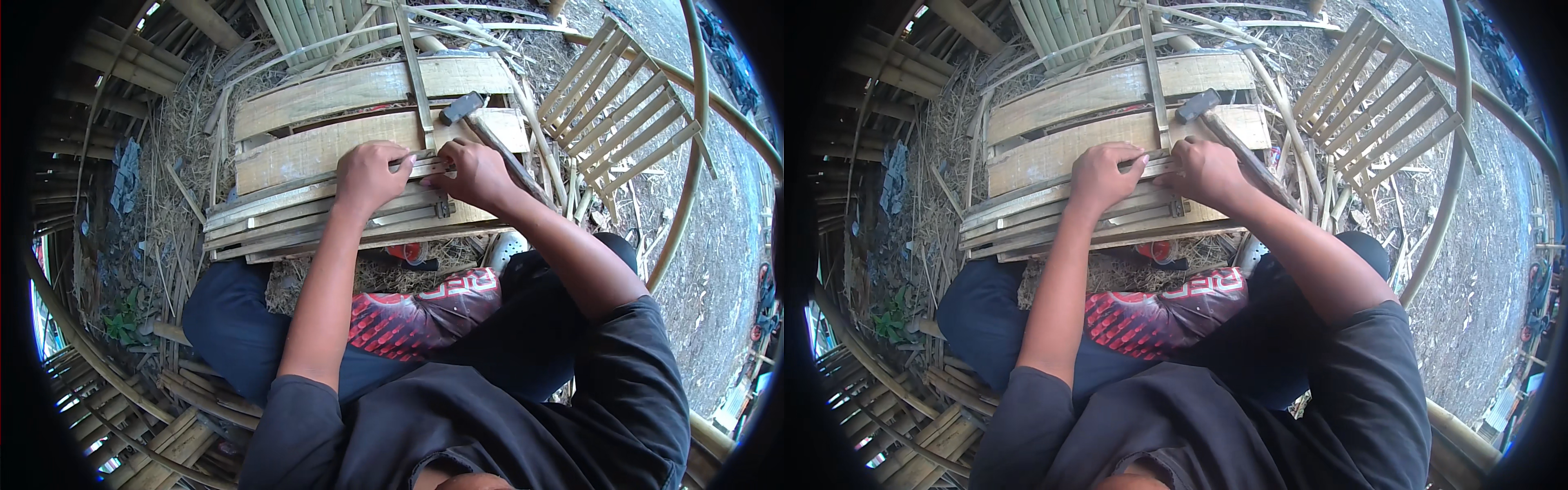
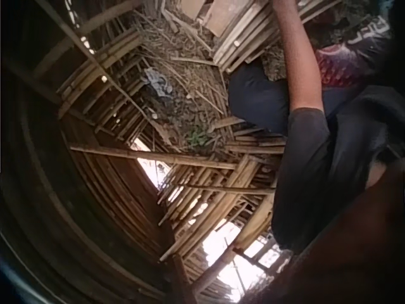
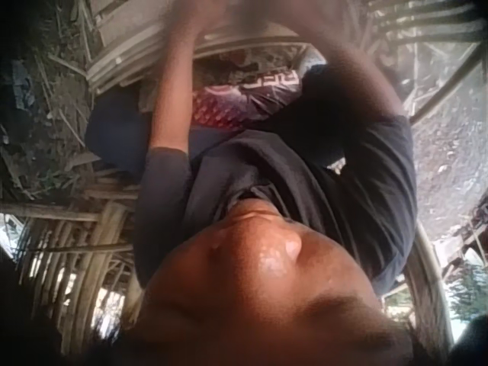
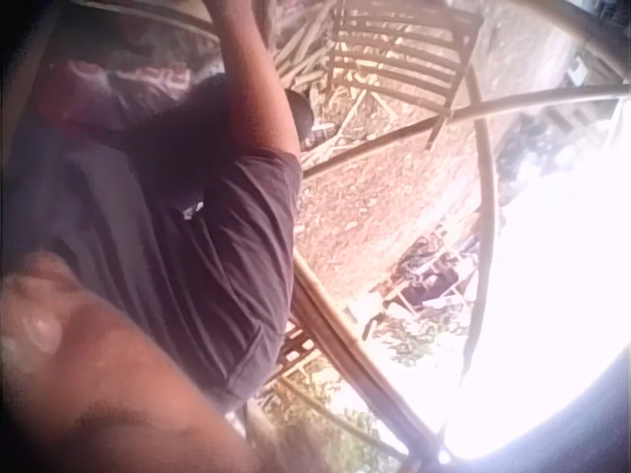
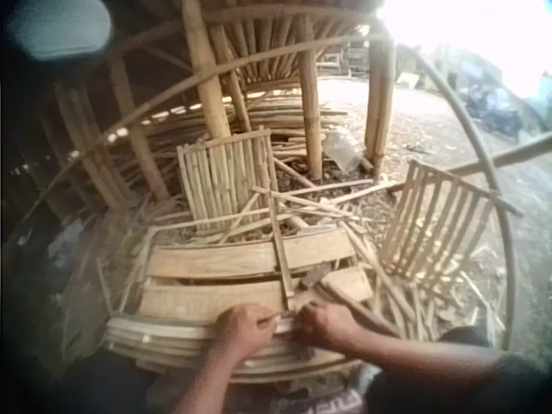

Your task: The person constructs a bamboo chair by hammering nails into thin bamboo slats to secure them to a frame and then uses a blade to trim a small bamboo piece.

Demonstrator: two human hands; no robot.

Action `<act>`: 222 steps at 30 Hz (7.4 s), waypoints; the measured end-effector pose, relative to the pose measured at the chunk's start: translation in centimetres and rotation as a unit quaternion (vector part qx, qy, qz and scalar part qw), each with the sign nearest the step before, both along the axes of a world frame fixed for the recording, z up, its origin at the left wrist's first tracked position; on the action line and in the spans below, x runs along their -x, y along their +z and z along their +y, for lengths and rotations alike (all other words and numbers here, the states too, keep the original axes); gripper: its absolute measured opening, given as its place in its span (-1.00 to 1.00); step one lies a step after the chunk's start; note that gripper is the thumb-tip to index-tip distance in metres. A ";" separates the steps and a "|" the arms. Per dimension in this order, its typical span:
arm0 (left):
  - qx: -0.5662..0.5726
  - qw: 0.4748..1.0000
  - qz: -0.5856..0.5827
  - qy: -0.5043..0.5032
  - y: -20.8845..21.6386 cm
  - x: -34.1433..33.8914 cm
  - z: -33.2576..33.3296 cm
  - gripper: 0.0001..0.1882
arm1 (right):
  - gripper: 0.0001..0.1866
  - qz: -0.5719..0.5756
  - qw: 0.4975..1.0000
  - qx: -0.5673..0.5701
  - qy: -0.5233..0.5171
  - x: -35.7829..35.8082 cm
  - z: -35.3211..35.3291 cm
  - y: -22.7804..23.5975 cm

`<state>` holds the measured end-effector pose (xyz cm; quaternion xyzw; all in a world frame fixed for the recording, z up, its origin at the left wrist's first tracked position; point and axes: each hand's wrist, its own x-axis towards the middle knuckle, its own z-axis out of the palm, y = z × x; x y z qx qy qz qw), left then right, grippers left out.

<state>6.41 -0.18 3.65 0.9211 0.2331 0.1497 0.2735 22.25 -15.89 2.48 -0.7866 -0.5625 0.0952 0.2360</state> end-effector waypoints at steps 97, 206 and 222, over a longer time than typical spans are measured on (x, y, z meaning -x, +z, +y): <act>0.136 0.979 -0.061 -0.137 5.6 -1.2 3.2 -0.53 | -0.75 0.181 0.938 -0.289 -0.065 3.4 3.3 3.8; -0.021 0.952 0.305 0.035 3.5 15.8 8.2 0.39 | -0.80 -0.011 0.984 -0.114 0.136 -3.5 3.5 2.6; 0.017 0.996 0.087 -0.003 2.7 13.7 2.0 -0.25 | -0.71 -0.099 0.981 -0.017 0.168 -2.6 3.8 1.4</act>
